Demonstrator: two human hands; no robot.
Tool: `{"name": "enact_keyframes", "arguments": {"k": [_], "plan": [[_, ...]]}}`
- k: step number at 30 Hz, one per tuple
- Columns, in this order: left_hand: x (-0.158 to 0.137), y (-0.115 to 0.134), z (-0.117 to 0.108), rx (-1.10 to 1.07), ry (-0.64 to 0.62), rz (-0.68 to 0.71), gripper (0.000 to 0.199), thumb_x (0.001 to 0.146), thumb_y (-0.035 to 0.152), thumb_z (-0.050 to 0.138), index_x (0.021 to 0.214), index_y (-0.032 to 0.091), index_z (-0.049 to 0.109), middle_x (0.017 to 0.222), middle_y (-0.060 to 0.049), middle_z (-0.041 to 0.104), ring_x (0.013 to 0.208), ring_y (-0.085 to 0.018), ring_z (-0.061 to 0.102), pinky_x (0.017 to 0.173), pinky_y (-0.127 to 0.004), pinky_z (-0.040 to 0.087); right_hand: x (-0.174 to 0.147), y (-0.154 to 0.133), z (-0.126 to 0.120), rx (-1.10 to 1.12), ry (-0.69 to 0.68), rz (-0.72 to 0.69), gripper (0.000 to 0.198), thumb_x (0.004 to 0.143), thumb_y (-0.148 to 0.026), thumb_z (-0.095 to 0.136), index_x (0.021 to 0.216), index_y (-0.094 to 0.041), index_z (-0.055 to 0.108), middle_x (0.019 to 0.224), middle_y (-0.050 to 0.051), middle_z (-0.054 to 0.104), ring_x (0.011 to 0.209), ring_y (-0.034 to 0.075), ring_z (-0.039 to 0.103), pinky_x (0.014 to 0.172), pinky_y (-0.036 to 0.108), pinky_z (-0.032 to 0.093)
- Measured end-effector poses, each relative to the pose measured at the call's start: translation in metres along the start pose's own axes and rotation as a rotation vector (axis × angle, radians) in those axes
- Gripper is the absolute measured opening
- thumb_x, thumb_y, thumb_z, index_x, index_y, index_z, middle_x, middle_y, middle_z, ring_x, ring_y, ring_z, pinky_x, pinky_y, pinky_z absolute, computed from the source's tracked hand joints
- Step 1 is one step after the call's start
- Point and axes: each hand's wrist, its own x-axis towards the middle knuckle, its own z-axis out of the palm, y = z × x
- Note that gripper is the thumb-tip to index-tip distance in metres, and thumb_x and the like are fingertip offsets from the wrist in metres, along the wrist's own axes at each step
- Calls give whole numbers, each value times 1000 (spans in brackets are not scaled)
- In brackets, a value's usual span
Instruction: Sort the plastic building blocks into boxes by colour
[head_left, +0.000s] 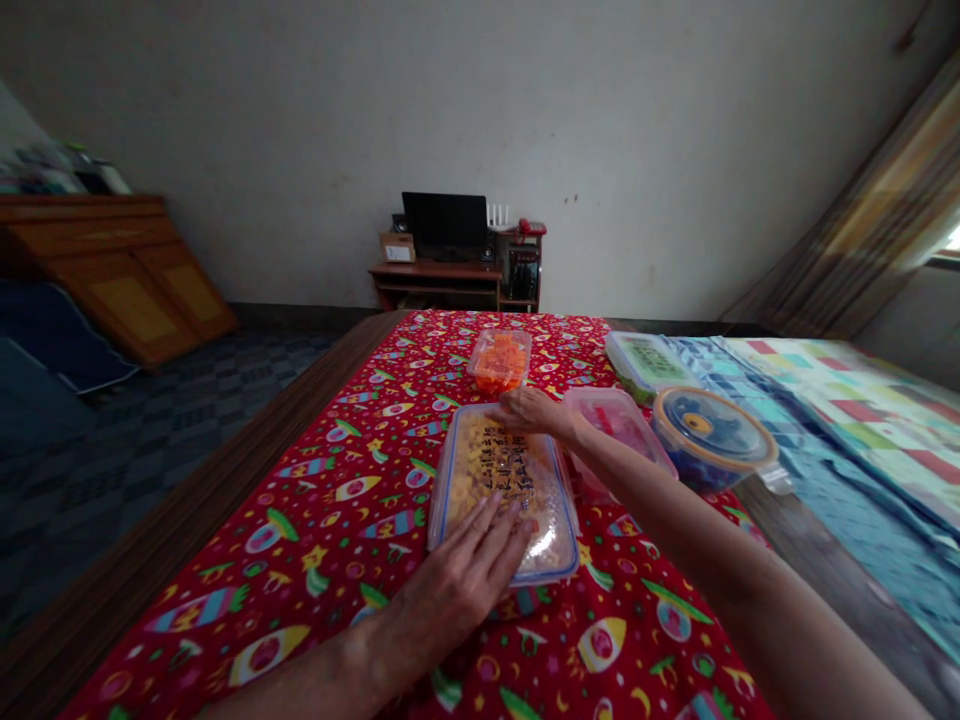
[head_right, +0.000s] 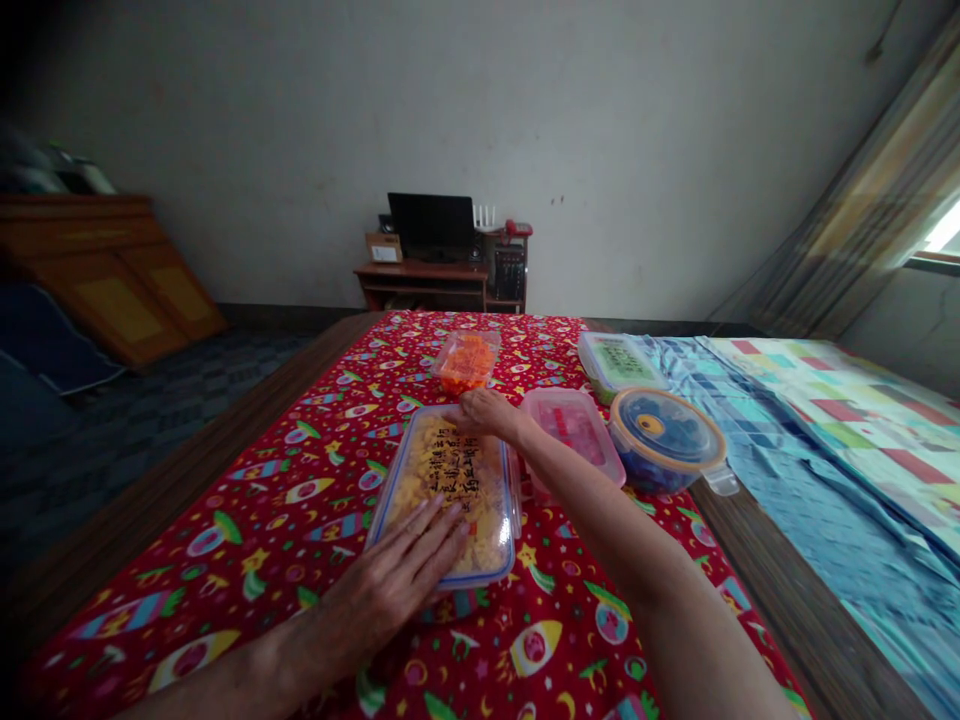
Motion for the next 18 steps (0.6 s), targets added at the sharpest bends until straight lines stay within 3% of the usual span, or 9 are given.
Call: {"name": "enact_keyframes", "arguments": {"k": [7,12,18], "plan": [[-1,-1,2,-3,-6,-15,49,94,22,43,141,10,40,142,-16,48,134,-28,42,110,-40,37,4,6,10,35,68,-55,41,96,-40,42,97,-8,66,88,13,68,80,16,62,73,24,44],[-1,-3,-1,-102,2,-36,58,91,45,51,139,13,43,142,-15,49,135,-29,40,110,-43,38,5,10,3,259,86,16,38,90,-39,55,99,-5,66,86,11,67,76,14,58,67,22,41],[-1,-3,-9,-152,-10,-63,54,91,40,53,139,17,44,145,-12,46,134,-30,41,106,-47,42,10,21,-2,517,56,153,24,85,-25,58,85,-3,69,62,-2,55,59,8,47,53,19,31]]}}
